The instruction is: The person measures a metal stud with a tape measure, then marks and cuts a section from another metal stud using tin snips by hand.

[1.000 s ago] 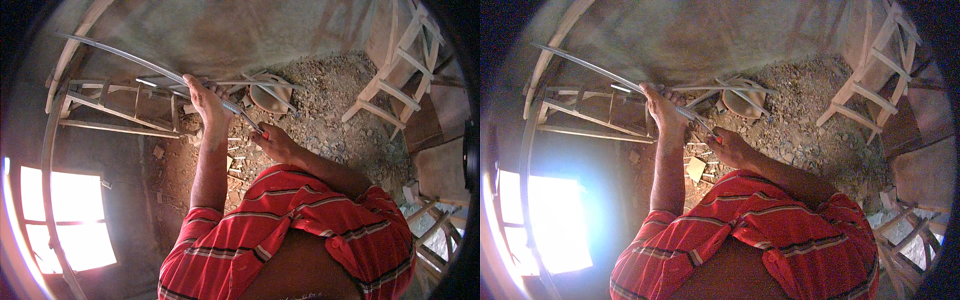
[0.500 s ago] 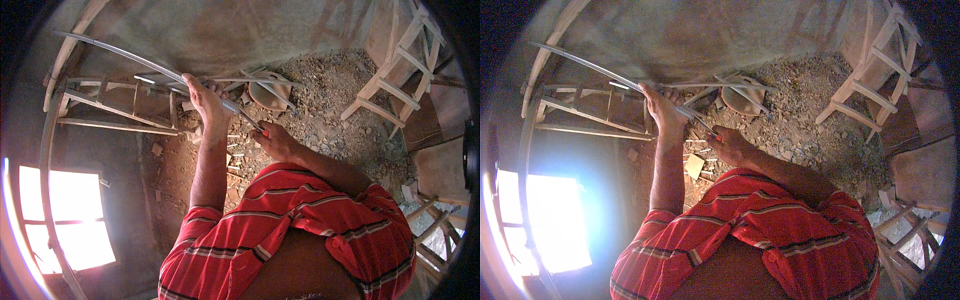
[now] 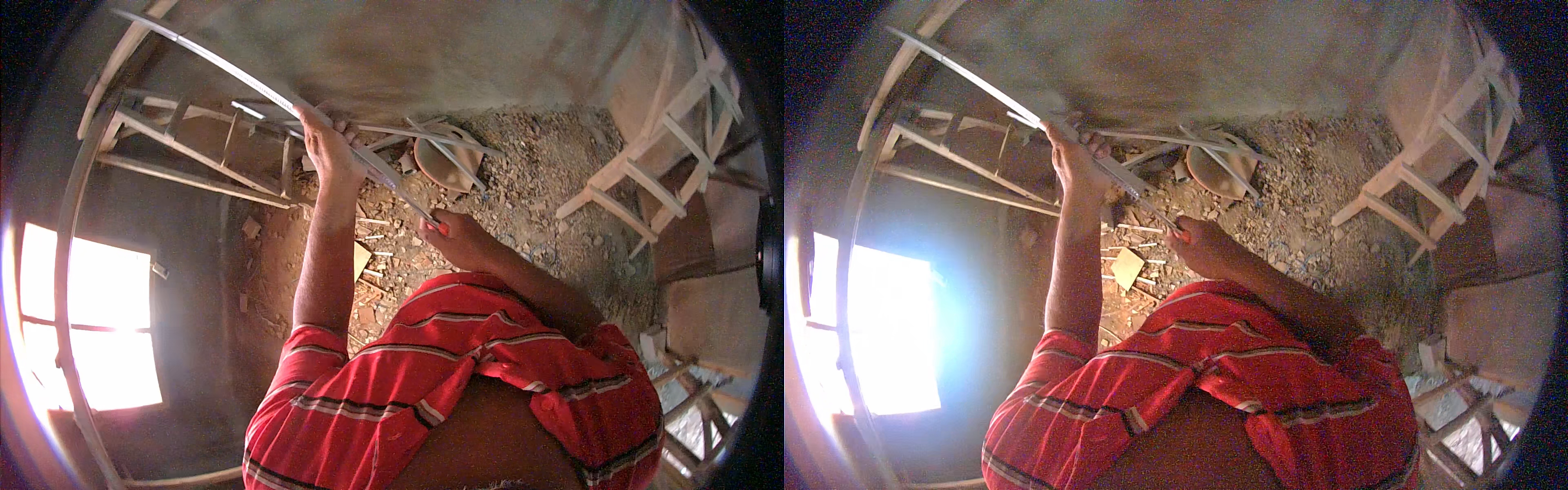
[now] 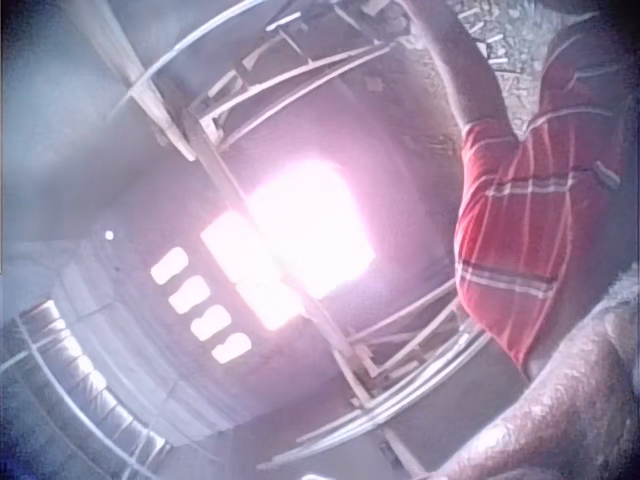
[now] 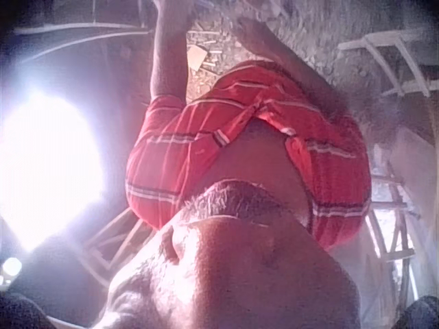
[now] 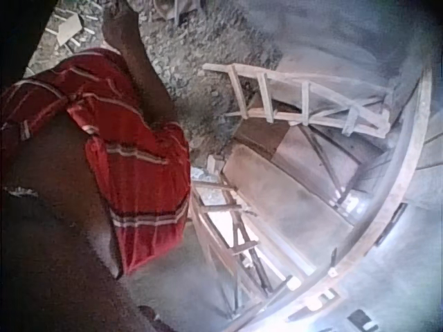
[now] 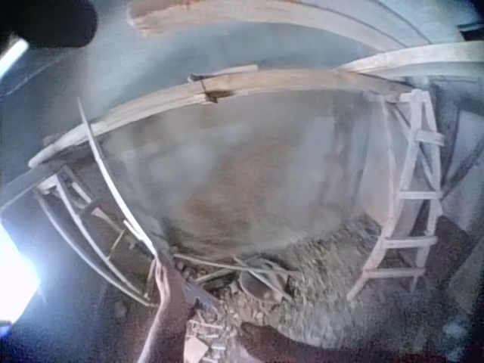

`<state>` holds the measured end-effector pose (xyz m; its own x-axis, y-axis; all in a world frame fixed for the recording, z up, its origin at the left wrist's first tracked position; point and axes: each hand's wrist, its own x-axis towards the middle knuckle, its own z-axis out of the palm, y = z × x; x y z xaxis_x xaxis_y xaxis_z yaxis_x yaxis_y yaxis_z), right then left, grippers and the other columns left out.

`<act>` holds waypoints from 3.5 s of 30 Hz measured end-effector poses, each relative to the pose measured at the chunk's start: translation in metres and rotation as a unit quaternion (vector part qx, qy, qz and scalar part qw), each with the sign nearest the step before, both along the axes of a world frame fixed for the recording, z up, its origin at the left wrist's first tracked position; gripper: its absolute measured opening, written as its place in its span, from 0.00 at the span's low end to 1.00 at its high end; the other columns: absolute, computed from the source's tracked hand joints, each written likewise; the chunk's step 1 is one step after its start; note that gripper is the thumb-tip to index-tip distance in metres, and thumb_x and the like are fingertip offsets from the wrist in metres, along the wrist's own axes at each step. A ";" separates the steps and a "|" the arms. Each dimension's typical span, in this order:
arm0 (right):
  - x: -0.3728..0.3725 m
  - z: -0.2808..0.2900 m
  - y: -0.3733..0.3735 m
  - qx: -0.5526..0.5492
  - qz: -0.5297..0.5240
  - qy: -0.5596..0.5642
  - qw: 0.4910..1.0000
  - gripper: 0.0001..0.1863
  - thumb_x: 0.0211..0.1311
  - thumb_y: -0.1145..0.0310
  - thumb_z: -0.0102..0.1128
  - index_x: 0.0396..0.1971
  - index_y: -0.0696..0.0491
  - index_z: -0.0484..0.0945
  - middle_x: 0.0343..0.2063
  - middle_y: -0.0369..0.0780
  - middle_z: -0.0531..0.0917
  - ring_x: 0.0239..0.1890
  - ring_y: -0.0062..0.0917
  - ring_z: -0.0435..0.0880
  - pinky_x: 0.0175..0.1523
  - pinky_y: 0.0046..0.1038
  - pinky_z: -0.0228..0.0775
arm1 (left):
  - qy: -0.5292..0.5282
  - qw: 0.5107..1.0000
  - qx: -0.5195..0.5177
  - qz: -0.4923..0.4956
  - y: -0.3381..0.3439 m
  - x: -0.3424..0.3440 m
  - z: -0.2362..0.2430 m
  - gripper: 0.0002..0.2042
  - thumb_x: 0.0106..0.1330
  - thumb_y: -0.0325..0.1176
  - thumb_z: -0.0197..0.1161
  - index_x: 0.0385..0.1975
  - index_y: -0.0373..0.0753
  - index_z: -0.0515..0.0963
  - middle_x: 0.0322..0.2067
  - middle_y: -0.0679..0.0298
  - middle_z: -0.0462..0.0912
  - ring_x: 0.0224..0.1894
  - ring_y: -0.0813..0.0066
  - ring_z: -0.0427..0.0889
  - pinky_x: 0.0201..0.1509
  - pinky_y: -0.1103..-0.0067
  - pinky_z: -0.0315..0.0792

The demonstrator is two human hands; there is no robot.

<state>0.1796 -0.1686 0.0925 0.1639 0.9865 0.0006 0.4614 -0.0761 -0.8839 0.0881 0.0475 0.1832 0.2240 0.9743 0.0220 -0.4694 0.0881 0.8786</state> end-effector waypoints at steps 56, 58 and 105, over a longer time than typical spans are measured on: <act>0.030 -0.040 0.059 0.003 0.104 -0.188 0.977 0.21 0.58 0.54 0.66 0.31 0.60 0.77 0.26 0.54 0.83 0.33 0.49 0.85 0.40 0.45 0.77 | -0.131 0.974 0.002 -0.185 0.040 -0.037 -0.072 0.41 0.66 0.74 0.43 0.57 0.37 0.69 0.17 0.73 0.58 0.15 0.82 0.55 0.18 0.83 0.54; 0.029 -0.048 0.059 -0.002 0.118 -0.230 0.966 0.20 0.58 0.55 0.65 0.30 0.60 0.77 0.26 0.54 0.83 0.33 0.49 0.85 0.40 0.45 0.76 | -0.130 0.976 -0.010 -0.173 0.059 -0.051 -0.087 0.42 0.65 0.74 0.42 0.58 0.37 0.69 0.18 0.74 0.58 0.17 0.82 0.56 0.20 0.81 0.56; 0.019 -0.031 0.027 0.042 -0.087 0.040 0.994 0.22 0.59 0.53 0.69 0.29 0.58 0.74 0.18 0.42 0.76 0.22 0.31 0.76 0.31 0.38 0.69 | -0.151 0.979 -0.045 -0.132 0.010 0.028 -0.026 0.32 0.66 0.73 0.41 0.37 0.45 0.67 0.20 0.68 0.63 0.21 0.76 0.61 0.25 0.78 0.60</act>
<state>0.1990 -0.1418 0.0617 0.3357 0.9400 0.0614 0.3751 -0.0736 -0.9241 0.1160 0.0573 0.1572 0.4644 0.8846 0.0421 -0.6565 0.3120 0.6868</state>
